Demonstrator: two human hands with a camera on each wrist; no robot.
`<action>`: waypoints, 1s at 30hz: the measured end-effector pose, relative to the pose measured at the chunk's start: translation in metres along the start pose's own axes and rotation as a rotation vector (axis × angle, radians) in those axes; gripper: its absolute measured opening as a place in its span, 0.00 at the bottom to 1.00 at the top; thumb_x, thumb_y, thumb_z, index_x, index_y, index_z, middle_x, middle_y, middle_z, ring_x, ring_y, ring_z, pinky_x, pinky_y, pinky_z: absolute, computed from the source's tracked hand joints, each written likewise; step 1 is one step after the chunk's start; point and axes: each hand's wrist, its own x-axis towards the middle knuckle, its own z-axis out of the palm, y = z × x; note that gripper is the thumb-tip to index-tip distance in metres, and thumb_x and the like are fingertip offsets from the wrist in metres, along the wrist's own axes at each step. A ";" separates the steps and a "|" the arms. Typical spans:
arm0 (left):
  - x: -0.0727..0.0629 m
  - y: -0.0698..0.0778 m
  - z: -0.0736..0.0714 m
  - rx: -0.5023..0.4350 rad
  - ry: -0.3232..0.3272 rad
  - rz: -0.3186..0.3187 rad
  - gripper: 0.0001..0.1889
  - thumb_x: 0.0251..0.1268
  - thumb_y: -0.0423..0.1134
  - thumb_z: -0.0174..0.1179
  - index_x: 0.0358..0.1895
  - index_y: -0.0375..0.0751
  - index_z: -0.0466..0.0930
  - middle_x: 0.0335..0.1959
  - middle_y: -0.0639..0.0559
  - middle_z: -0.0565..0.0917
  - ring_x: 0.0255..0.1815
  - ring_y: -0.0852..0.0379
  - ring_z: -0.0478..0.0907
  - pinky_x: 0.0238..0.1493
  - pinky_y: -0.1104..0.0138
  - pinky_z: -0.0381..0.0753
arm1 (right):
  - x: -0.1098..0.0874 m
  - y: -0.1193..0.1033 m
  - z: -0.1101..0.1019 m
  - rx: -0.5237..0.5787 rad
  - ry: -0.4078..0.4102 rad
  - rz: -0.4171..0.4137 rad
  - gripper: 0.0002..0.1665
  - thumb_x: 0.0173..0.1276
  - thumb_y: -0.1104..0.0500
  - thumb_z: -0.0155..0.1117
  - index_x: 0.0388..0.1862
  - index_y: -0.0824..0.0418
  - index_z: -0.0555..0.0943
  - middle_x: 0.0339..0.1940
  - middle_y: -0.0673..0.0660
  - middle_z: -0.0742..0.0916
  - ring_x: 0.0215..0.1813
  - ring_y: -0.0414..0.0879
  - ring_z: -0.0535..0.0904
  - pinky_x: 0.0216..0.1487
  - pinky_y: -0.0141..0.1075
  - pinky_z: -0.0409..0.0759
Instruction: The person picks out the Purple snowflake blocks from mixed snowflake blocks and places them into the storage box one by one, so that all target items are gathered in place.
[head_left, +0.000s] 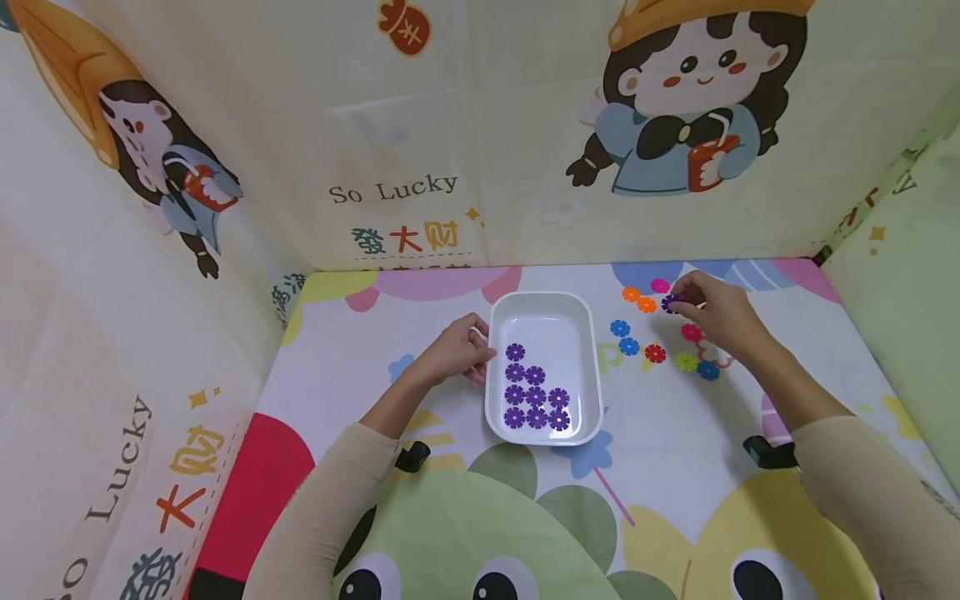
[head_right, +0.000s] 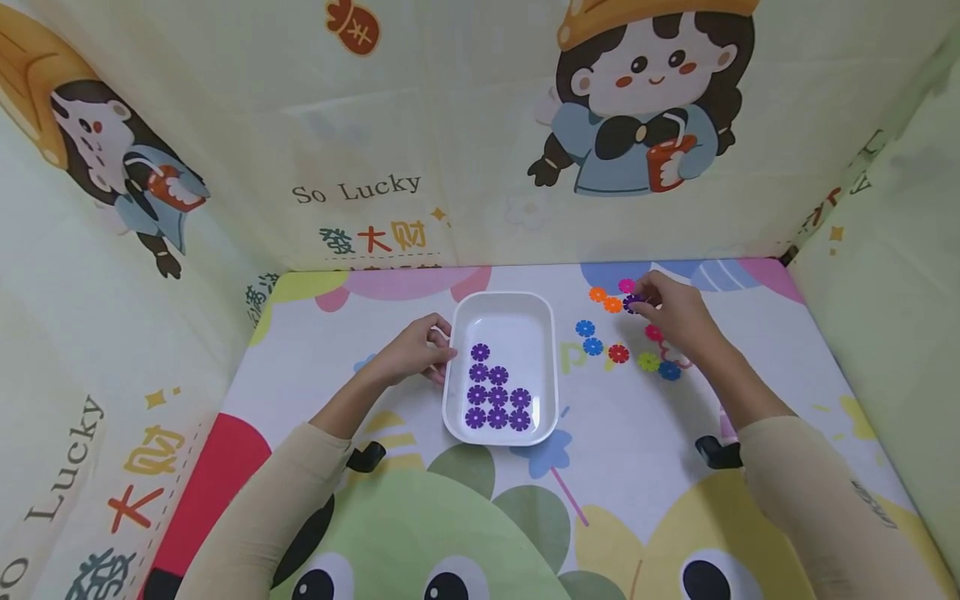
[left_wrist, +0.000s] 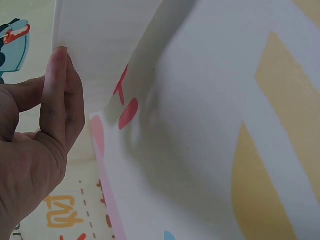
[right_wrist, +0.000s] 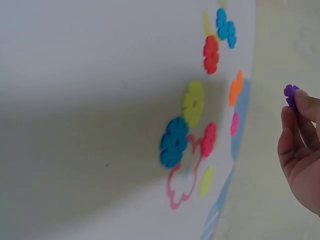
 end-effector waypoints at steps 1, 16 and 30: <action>0.000 0.000 0.000 -0.002 0.001 0.002 0.19 0.73 0.32 0.62 0.61 0.35 0.67 0.41 0.39 0.82 0.26 0.52 0.85 0.39 0.49 0.94 | -0.001 -0.004 0.000 0.002 -0.002 -0.010 0.17 0.74 0.61 0.68 0.58 0.61 0.76 0.50 0.66 0.85 0.53 0.61 0.81 0.46 0.41 0.93; 0.001 -0.002 0.001 -0.001 0.013 0.003 0.18 0.74 0.32 0.63 0.59 0.37 0.68 0.40 0.40 0.81 0.26 0.52 0.85 0.32 0.56 0.94 | -0.011 -0.068 0.005 0.034 -0.113 -0.242 0.11 0.74 0.59 0.68 0.53 0.58 0.82 0.48 0.58 0.89 0.51 0.55 0.86 0.54 0.51 0.92; 0.002 -0.003 0.001 -0.037 -0.007 0.027 0.17 0.74 0.29 0.61 0.59 0.33 0.67 0.39 0.39 0.81 0.23 0.54 0.84 0.35 0.51 0.94 | 0.003 -0.107 0.037 0.056 -0.301 -0.432 0.09 0.69 0.65 0.72 0.46 0.54 0.84 0.41 0.50 0.90 0.47 0.46 0.87 0.49 0.40 0.93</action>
